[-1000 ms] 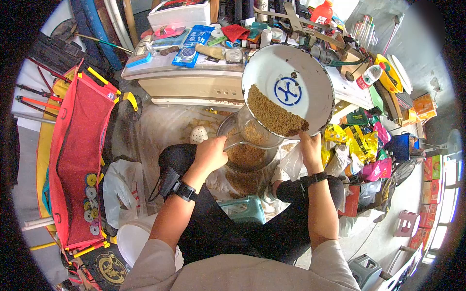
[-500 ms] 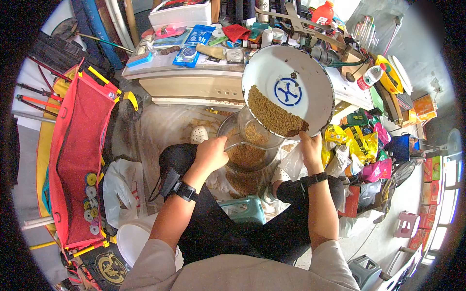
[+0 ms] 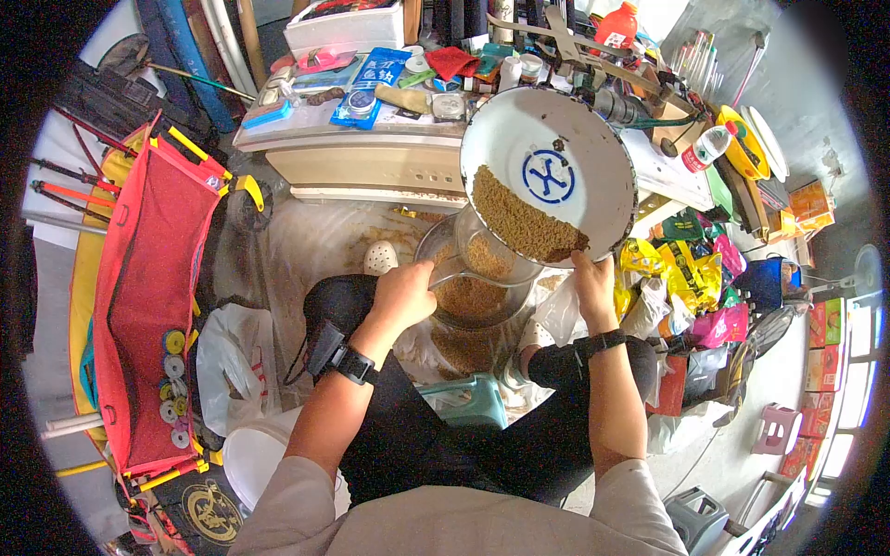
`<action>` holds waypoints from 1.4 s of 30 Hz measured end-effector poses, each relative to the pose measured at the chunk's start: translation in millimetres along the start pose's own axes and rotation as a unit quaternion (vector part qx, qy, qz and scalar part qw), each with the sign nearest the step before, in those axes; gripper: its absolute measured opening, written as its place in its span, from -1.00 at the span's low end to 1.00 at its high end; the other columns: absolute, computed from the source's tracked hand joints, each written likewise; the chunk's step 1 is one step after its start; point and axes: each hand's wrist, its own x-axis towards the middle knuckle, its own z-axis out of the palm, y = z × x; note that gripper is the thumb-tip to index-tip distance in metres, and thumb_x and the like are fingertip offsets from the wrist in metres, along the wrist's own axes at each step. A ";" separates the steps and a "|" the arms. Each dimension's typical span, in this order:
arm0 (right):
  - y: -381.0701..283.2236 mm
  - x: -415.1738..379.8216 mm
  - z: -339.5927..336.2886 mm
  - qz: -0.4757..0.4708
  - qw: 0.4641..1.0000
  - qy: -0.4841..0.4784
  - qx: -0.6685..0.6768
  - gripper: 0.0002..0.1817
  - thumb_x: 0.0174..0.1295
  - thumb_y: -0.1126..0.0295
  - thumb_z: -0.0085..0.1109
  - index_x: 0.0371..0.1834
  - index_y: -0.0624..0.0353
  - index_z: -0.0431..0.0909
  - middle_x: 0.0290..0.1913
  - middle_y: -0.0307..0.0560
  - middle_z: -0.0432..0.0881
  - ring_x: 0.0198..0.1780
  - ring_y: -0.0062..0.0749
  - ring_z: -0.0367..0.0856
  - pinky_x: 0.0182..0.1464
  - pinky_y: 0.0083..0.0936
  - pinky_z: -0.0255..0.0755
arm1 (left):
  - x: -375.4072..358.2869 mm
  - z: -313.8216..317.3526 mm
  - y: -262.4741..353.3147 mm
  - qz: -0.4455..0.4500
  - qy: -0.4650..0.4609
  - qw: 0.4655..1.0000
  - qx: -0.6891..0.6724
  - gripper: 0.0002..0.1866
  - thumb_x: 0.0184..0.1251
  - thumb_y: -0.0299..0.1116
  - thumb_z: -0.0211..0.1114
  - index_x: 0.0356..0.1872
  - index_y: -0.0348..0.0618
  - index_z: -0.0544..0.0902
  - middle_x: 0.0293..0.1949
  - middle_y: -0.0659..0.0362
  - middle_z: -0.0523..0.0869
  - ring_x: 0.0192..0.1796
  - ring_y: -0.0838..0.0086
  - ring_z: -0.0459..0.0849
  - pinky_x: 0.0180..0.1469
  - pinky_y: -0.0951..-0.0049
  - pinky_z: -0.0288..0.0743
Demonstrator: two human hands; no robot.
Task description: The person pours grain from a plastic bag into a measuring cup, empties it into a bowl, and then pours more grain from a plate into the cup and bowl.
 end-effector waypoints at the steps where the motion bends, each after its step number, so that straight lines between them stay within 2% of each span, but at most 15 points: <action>1: -0.7 -0.3 0.4 0.000 1.000 0.000 0.000 -0.66 0.20 0.56 0.10 0.06 0.33 0.44 -0.03 -0.14 0.58 -0.04 -0.45 0.49 0.02 -0.52 0.35 | 0.0 0.1 -0.1 0.001 0.001 1.000 0.001 -0.86 0.01 -0.47 0.18 -0.36 -0.23 0.59 -0.31 -0.10 0.69 -0.20 -0.04 0.67 -0.16 0.04 0.51; 7: -2.1 -0.6 1.0 0.005 1.000 -0.003 0.002 -0.65 0.19 0.57 0.07 0.08 0.33 0.43 -0.02 -0.14 0.57 -0.03 -0.44 0.49 0.04 -0.52 0.35 | 0.2 0.4 -0.6 0.004 0.001 1.000 0.002 -0.86 0.00 -0.48 0.17 -0.37 -0.23 0.59 -0.31 -0.09 0.69 -0.21 -0.04 0.67 -0.17 0.04 0.52; 9: 0.6 1.0 0.3 0.000 1.000 -0.003 0.013 -0.62 0.16 0.55 0.14 0.08 0.31 0.45 0.00 -0.12 0.57 0.01 -0.41 0.50 0.09 -0.48 0.35 | 0.2 1.6 -1.2 0.007 0.007 1.000 0.002 -0.86 0.00 -0.48 0.18 -0.37 -0.23 0.59 -0.32 -0.09 0.69 -0.21 -0.04 0.67 -0.17 0.04 0.52; 16: 3.5 2.5 -1.1 0.005 1.000 0.002 0.006 -0.62 0.16 0.54 0.14 0.08 0.31 0.45 0.00 -0.13 0.57 0.01 -0.41 0.50 0.08 -0.48 0.35 | 0.4 5.3 -2.7 0.014 0.022 1.000 0.000 -0.87 -0.01 -0.48 0.19 -0.38 -0.23 0.58 -0.34 -0.08 0.69 -0.23 -0.03 0.67 -0.18 0.04 0.52; 18: 0.7 1.5 -0.2 0.003 1.000 -0.004 -0.001 -0.62 0.18 0.57 0.08 0.10 0.34 0.41 0.03 -0.08 0.56 0.04 -0.39 0.49 0.12 -0.49 0.33 | 0.8 6.1 -4.0 0.013 0.021 1.000 -0.001 -0.85 -0.04 -0.47 0.19 -0.37 -0.23 0.57 -0.35 -0.09 0.69 -0.22 -0.04 0.67 -0.17 0.02 0.53; 42: 6.0 3.8 -2.5 -0.006 1.000 -0.005 0.005 -0.60 0.21 0.56 0.07 0.15 0.33 0.38 0.06 -0.08 0.54 0.06 -0.39 0.47 0.15 -0.49 0.31 | 1.2 7.9 -5.1 0.013 0.022 1.000 0.002 -0.85 -0.07 -0.46 0.19 -0.40 -0.22 0.55 -0.39 -0.10 0.68 -0.25 -0.05 0.68 -0.20 -0.01 0.53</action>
